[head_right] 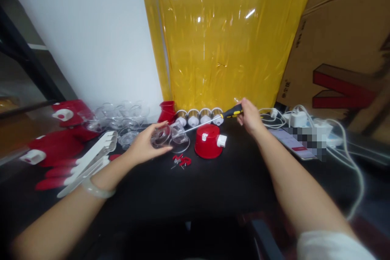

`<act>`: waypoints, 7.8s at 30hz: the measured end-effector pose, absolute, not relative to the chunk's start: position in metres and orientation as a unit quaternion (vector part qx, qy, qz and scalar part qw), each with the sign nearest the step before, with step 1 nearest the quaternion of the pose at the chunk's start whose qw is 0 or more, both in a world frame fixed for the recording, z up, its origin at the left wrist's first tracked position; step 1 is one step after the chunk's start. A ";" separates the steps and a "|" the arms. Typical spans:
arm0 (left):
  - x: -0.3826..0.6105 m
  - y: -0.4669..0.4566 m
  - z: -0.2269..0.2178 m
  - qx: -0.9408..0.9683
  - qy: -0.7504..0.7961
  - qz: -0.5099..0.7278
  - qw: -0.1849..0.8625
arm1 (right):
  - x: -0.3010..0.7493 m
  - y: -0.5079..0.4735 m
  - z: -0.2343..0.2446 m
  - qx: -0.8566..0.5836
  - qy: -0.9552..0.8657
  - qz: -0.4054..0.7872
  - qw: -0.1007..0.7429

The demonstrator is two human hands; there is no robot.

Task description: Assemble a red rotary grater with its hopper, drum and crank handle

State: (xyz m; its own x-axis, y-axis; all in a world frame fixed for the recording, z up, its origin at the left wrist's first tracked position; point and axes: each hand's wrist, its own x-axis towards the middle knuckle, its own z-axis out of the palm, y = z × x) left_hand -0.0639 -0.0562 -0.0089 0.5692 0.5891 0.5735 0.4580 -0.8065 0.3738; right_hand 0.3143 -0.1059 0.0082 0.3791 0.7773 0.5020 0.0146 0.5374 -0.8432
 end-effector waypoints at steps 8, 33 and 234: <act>-0.065 -0.055 -0.006 0.883 0.306 0.339 0.105 | 0.322 -0.102 0.003 -0.423 -0.501 0.275 0.703; -0.063 -0.058 -0.005 0.888 0.290 0.343 0.096 | 0.324 -0.101 0.000 -0.427 -0.503 0.232 0.715; -0.064 -0.057 -0.003 0.904 0.258 0.331 0.083 | 0.318 -0.109 0.013 -0.383 -0.462 0.278 0.750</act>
